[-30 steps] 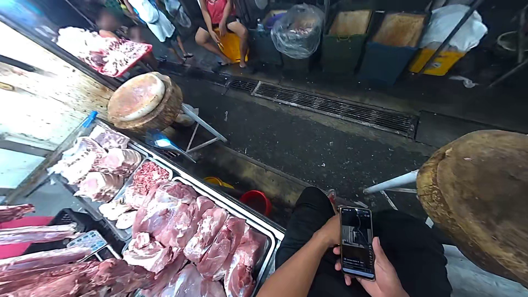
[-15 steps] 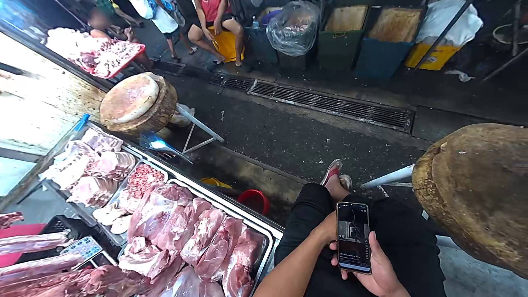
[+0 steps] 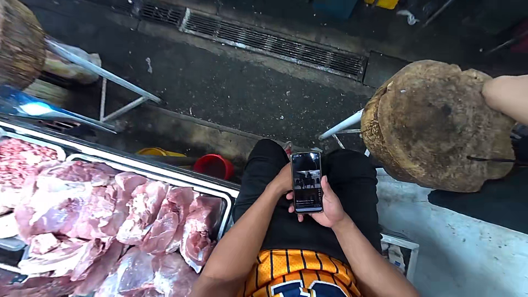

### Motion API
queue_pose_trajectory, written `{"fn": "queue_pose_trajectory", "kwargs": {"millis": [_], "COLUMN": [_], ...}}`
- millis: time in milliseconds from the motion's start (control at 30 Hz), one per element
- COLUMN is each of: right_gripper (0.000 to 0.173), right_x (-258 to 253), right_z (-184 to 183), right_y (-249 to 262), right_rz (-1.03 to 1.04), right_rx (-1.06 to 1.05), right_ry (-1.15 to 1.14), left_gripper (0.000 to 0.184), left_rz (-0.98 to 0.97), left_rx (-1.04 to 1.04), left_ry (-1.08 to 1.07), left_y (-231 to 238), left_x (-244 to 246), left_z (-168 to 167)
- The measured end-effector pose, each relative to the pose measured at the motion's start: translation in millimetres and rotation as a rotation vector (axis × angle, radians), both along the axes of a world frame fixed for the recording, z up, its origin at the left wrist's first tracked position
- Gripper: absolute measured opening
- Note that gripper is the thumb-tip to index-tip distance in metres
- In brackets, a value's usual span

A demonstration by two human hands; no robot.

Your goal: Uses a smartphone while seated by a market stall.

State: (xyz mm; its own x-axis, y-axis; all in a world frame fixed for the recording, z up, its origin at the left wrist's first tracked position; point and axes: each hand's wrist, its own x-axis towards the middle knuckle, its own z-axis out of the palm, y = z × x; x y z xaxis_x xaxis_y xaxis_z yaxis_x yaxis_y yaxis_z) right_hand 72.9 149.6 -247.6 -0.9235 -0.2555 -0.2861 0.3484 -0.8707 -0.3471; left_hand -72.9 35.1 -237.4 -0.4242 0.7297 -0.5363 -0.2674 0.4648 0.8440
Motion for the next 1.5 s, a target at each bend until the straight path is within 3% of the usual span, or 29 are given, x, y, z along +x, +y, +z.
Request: {"fn": "queue_pose_trajectory", "kwargs": {"millis": [433,600,900,1100,1200,1367,1500], "right_gripper": [0.083,0.083,0.085,0.085,0.085,0.084,0.083], "right_x": [-7,-4,-5,-5,-7,-6,-4], "right_z": [5,2,1,3,5,3,2], "right_y": [-4,-1,1,2,1,1,2], "right_rz": [-0.017,-0.025,0.009,-0.003,-0.009,-0.002,-0.006], "right_rx": [-0.026,-0.012,0.001,-0.04,-0.063,-0.063,-0.049], "right_ry": [0.013,0.001,-0.027,-0.023,-0.01,0.004,-0.004], "left_gripper": [0.021,0.013,0.03,0.027,0.024,0.028,0.026], "left_rz": [0.014,0.035,-0.033,-0.01,-0.006,-0.032,-0.029], "left_rx": [-0.017,-0.249,-0.087,-0.067,-0.219,-0.062,-0.066], "left_ry": [-0.064,-0.222,0.025,-0.053,-0.154,0.01,-0.012], "left_y": [-2,8,1,4,9,1,3], "left_x": [-6,-5,-6,-6,-7,-5,-4], "left_z": [8,30,12,16,47,9,7]}}
